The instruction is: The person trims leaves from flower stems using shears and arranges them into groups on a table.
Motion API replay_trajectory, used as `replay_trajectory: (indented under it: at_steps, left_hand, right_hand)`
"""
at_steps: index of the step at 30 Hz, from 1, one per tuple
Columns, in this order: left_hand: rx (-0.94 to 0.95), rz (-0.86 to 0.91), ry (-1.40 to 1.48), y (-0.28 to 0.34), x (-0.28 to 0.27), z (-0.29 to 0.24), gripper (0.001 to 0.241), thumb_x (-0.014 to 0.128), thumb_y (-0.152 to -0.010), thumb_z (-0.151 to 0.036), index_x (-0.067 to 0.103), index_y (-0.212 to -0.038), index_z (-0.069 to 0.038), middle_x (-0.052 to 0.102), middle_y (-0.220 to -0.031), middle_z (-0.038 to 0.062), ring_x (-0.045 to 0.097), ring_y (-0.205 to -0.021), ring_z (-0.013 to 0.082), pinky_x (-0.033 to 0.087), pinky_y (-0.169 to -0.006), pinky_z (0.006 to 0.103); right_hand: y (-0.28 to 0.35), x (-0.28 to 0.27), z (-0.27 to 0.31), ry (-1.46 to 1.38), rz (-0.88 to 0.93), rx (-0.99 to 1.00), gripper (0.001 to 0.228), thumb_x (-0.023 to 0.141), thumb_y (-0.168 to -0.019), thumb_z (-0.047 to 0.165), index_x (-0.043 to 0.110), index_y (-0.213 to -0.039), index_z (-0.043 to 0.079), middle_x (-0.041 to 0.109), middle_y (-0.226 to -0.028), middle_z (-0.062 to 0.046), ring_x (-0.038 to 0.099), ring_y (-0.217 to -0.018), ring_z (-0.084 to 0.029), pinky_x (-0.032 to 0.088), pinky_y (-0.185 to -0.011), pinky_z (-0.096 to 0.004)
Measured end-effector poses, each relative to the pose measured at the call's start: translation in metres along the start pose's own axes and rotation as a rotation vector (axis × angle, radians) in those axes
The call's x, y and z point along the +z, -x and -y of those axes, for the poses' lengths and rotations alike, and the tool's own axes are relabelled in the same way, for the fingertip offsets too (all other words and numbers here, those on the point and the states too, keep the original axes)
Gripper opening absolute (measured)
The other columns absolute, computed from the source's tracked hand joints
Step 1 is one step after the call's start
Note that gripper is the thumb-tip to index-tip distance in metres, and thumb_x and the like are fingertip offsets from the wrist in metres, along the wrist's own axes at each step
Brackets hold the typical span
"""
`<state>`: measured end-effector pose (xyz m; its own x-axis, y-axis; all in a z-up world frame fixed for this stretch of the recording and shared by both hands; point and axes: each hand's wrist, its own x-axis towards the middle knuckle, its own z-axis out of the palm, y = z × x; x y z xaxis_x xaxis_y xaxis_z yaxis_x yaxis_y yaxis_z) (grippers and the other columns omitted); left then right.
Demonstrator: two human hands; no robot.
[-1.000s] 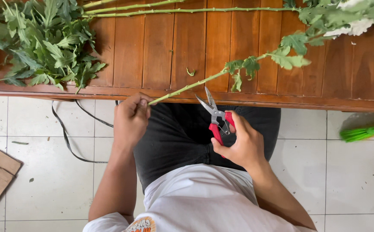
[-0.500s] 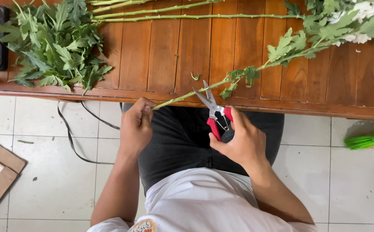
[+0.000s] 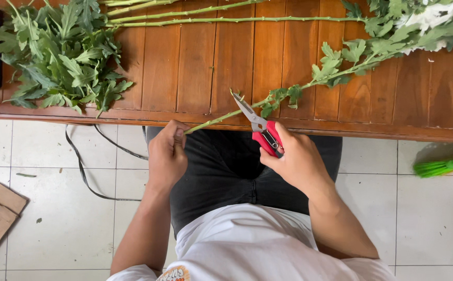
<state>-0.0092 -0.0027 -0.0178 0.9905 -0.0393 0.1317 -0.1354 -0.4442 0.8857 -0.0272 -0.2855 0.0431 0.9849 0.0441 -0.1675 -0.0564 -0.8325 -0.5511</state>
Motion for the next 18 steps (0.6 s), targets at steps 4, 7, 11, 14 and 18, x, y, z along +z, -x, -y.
replay_trajectory:
  at_steps: [4, 7, 11, 14, 18]
  left_hand:
    - [0.01, 0.023, 0.006, 0.0, -0.003, -0.004, 0.023, 0.042, -0.108, 0.001, 0.063, -0.103, -0.005, 0.052, -0.061, 0.01, 0.048, -0.051, 0.0266, 0.045, -0.059, 0.0378]
    - [0.006, 0.072, -0.037, 0.0, -0.012, -0.015, 0.018, 0.046, -0.108, 0.0, 0.063, -0.106, -0.003, 0.053, -0.064, 0.011, 0.051, -0.054, 0.0278, 0.046, -0.059, 0.0405]
    - [-0.007, 0.114, -0.105, -0.005, -0.021, -0.036, 0.015, 0.051, -0.107, -0.005, 0.066, -0.109, -0.006, 0.056, -0.069, 0.015, 0.057, -0.06, 0.0307, 0.049, -0.063, 0.0426]
    - [0.011, 0.163, -0.186, -0.006, -0.021, -0.04, 0.015, 0.061, -0.106, -0.02, 0.07, -0.109, -0.009, 0.063, -0.069, 0.011, 0.064, -0.062, 0.0285, 0.051, -0.062, 0.0403]
    - [0.033, 0.261, -0.339, -0.006, -0.015, -0.04, 0.02, 0.07, -0.101, -0.032, 0.077, -0.102, -0.013, 0.065, -0.063, 0.012, 0.065, -0.059, 0.0348, 0.051, -0.062, 0.0431]
  right_hand:
    - [-0.007, -0.001, 0.0, -0.103, -0.023, -0.034, 0.048, 0.083, -0.073, 0.037, 0.068, -0.107, 0.005, 0.064, -0.061, -0.012, 0.068, -0.061, -0.033, 0.053, -0.061, -0.045]
    - [-0.002, 0.007, -0.005, -0.197, -0.067, -0.083, 0.058, 0.085, -0.069, 0.036, 0.066, -0.115, 0.006, 0.06, -0.064, -0.01, 0.061, -0.052, -0.029, 0.051, -0.055, -0.041]
    - [0.013, 0.012, -0.014, -0.225, -0.081, -0.072, 0.059, 0.086, -0.065, 0.035, 0.065, -0.115, 0.009, 0.058, -0.064, -0.008, 0.06, -0.049, -0.026, 0.052, -0.053, -0.038]
    - [0.024, 0.012, -0.022, -0.22, -0.088, -0.083, 0.071, 0.088, -0.059, 0.035, 0.065, -0.122, 0.009, 0.057, -0.066, -0.008, 0.06, -0.049, -0.026, 0.05, -0.052, -0.039]
    - [0.036, 0.008, -0.026, -0.221, -0.087, -0.058, 0.075, 0.087, -0.058, 0.036, 0.066, -0.125, 0.009, 0.059, -0.067, -0.008, 0.061, -0.049, -0.026, 0.05, -0.052, -0.038]
